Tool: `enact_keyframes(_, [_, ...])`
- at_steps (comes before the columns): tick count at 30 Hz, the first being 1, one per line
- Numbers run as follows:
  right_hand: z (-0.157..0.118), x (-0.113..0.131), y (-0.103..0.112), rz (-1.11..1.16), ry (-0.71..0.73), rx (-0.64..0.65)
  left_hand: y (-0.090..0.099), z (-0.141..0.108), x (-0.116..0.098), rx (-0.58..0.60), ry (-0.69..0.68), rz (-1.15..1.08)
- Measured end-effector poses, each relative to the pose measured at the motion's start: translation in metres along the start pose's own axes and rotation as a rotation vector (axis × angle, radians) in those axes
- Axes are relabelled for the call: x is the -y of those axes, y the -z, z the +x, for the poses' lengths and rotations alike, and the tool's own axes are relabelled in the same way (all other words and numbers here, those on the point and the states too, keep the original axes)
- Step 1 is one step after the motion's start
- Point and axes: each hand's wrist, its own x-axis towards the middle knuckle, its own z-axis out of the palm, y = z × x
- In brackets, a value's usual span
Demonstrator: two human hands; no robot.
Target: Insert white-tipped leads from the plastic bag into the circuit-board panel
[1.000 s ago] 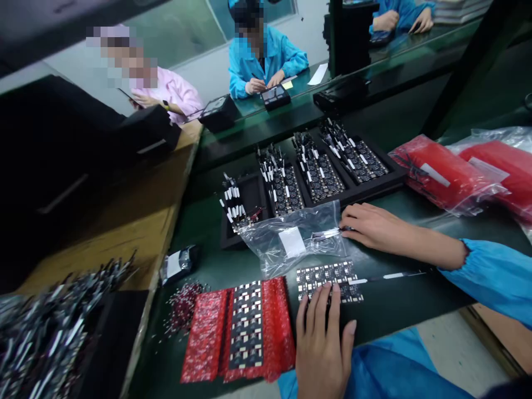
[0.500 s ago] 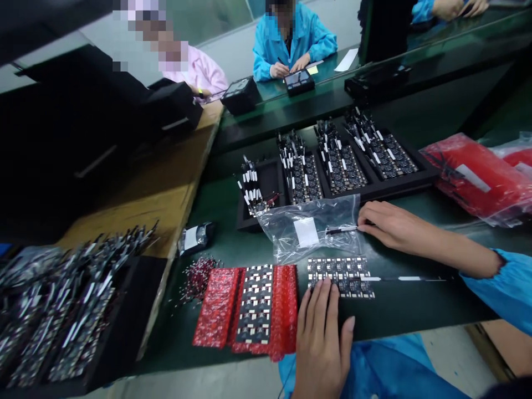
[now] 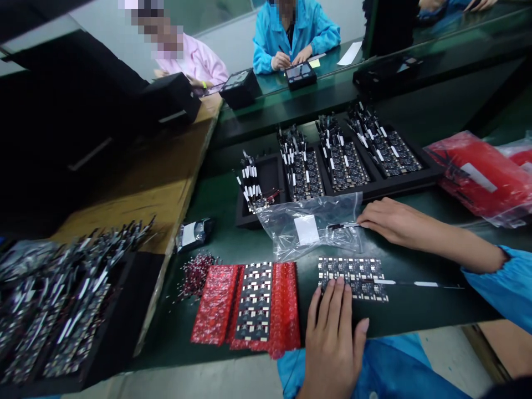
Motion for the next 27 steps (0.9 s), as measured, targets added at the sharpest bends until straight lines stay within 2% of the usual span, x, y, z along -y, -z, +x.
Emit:
enact_keyframes(2, [0.0004, 0.0005, 0.001, -0.049, 0.01, 0.008, -0.0004, 0.0004, -0.0007, 0.001, 0.0, -0.003])
enact_keyframes(6, [0.0007, 0.0043, 0.0034, -0.152, 0.017, -0.054, -0.0008, -0.0004, 0.0003, 0.021, 0.004, -0.005])
enact_keyframes(11, [0.0003, 0.0031, 0.0062, -0.142, 0.045, -0.141, -0.0007, -0.0018, 0.0018, 0.024, 0.016, -0.012])
enact_keyframes(19, [0.0001, -0.0024, 0.0068, -0.107, 0.042, -0.144, -0.0005, -0.0017, 0.0025, 0.033, 0.054, -0.036])
enact_keyframes(27, [0.0001, -0.0029, 0.0084, -0.173, 0.124, -0.133, -0.0007, -0.004, 0.0021, 0.018, 0.09, -0.114])
